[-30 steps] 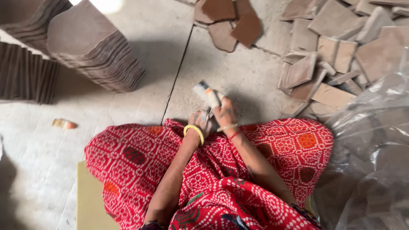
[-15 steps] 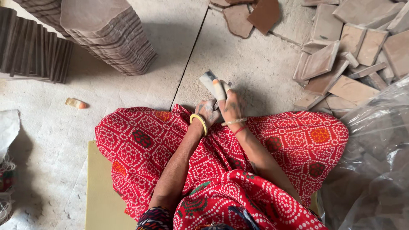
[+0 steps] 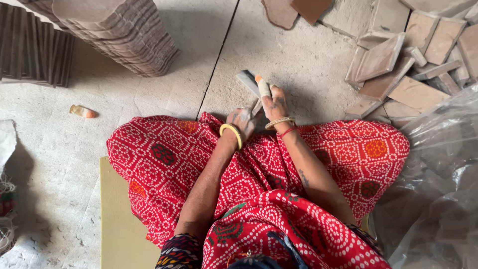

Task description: The person sits cross-legged and smooths the edges of small, irregular clay tiles using a rectangular sanding block. They hold each tile with the left hand and rub its edges against the block with the right hand, then place the finished pieces into a nearby pile.

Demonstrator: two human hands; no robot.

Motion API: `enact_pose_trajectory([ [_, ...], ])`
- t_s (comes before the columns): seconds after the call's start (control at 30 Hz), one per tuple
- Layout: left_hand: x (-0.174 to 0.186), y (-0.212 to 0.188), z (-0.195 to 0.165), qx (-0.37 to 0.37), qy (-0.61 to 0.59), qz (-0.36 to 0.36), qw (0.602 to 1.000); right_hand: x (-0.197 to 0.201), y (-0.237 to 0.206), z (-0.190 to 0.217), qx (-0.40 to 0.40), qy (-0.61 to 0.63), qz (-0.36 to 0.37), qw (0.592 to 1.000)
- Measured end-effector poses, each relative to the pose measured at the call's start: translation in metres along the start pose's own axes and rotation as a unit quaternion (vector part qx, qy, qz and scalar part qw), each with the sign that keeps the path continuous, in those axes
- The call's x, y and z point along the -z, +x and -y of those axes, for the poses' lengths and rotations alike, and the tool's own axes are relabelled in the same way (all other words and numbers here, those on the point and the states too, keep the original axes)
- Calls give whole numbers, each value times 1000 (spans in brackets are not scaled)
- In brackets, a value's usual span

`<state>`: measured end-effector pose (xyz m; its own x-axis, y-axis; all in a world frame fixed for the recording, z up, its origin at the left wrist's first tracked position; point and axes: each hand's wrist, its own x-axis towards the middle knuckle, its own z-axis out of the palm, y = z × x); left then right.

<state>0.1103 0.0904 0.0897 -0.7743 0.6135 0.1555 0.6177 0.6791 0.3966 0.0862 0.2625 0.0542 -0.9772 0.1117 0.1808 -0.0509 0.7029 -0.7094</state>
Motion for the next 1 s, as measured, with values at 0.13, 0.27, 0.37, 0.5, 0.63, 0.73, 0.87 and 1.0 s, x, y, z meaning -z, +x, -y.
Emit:
enact_pose_trajectory([
  [0.13, -20, -8, 15, 177, -199, 143, 953, 5, -26, 52, -115, 79, 91, 986],
  [0.27, -54, -11, 14, 192, -211, 113, 952, 15, -33, 81, -91, 78, 46, 992],
  [0.37, -67, -9, 14, 170, -135, 128, 968, 20, -16, 73, -164, 116, 79, 976],
  [0.5, -65, -8, 17, -2, 111, 256, 960, 19, -6, 53, -15, 83, 1, 996],
  [0.63, -61, -13, 15, 212, -196, 113, 951, 15, -22, 40, -35, 77, 8, 996],
  [0.73, -63, -11, 17, 124, -86, 139, 979, 15, -15, 24, -33, -86, 11, 996],
  [0.87, -53, 0, 24, 138, -42, 228, 963, 14, 12, -8, 55, 6, -73, 996],
  [1.0, -22, 1, 17, 274, -252, 179, 911, 13, 3, -17, -299, 275, -51, 912],
])
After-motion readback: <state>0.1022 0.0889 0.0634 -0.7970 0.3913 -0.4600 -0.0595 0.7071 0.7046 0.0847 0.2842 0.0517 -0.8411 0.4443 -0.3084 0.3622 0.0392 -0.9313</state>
